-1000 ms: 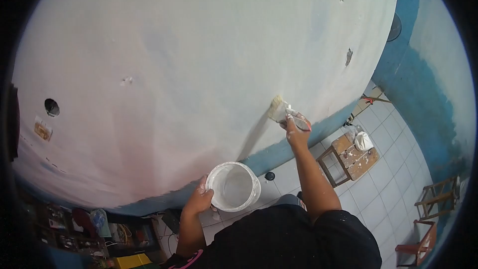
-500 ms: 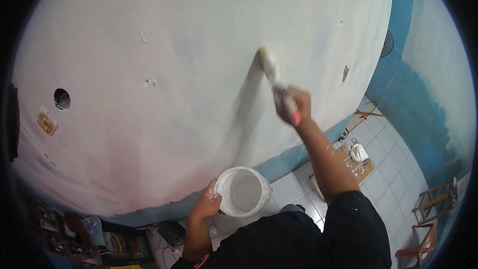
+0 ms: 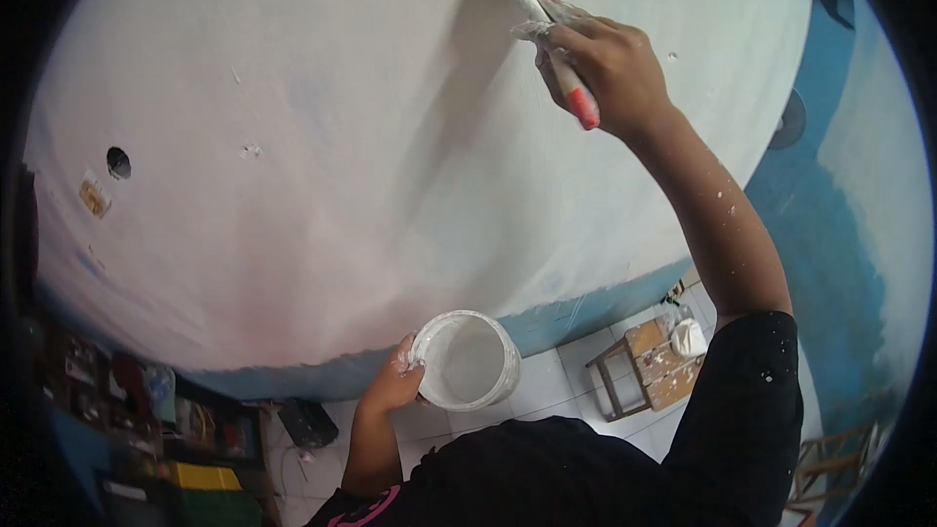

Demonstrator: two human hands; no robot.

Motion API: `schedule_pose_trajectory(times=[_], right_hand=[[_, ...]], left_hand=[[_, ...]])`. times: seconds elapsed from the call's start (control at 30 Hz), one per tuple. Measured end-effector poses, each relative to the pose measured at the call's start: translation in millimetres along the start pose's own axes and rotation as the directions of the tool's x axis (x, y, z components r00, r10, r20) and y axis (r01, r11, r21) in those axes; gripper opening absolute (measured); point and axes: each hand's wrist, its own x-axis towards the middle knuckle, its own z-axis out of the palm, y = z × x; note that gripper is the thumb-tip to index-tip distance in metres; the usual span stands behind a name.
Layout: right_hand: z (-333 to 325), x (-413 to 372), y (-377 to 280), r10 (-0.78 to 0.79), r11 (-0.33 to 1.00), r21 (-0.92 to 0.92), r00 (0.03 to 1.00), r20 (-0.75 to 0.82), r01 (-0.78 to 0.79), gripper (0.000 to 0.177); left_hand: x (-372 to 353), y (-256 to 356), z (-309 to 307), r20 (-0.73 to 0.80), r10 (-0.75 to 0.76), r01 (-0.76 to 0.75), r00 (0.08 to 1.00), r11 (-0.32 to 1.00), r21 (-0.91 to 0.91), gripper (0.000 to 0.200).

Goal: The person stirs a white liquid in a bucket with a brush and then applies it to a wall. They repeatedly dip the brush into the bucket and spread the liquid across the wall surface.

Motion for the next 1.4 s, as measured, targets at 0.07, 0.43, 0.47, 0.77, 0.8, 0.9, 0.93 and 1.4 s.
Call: schedule_pose_trajectory(times=[0.07, 0.43, 0.47, 0.77, 0.8, 0.9, 0.93, 1.4], right_hand=[[26, -23, 6, -0.168, 0.982, -0.077, 0.983, 0.070, 0.173, 0.022], [17, -35, 13, -0.389, 0.906, 0.323, 0.843, 0.373, 0.275, 0.027], [3, -16, 15, -0.324, 0.933, 0.242, 0.911, 0.253, 0.265, 0.027], [100, -111, -44, -0.687, 0.724, 0.273, 0.698, 0.204, 0.633, 0.023], [94, -112, -51, -0.702, 0.709, 0.406, 0.625, 0.340, 0.576, 0.029], [78, -80, -47, -0.573, 0.817, 0.440, 0.608, 0.550, 0.372, 0.033], [73, -57, -39, -0.513, 0.841, 0.453, 0.699, 0.498, 0.295, 0.034], [105, -95, -66, -0.658, 0.751, 0.298, 0.705, 0.264, 0.589, 0.022]], left_hand=[[13, -7, 28, -0.041, -0.024, 0.023, 0.999, 1.000, -0.019, 0.059], [30, -33, 147, -0.204, -0.093, 0.064, 0.975, 0.987, -0.145, 0.062], [26, -34, 156, -0.263, -0.082, 0.048, 0.961, 0.990, -0.135, 0.062], [0, -57, 167, -0.554, -0.056, -0.076, 0.830, 0.974, -0.214, 0.063], [-4, -58, 168, -0.570, -0.079, -0.076, 0.818, 0.967, -0.243, 0.063], [-10, -54, 166, -0.594, -0.104, -0.090, 0.798, 0.953, -0.288, 0.062], [-10, -51, 163, -0.594, -0.111, -0.091, 0.797, 0.950, -0.300, 0.062], [-20, -41, 88, -0.569, -0.039, -0.017, 0.821, 0.995, -0.094, 0.063]])
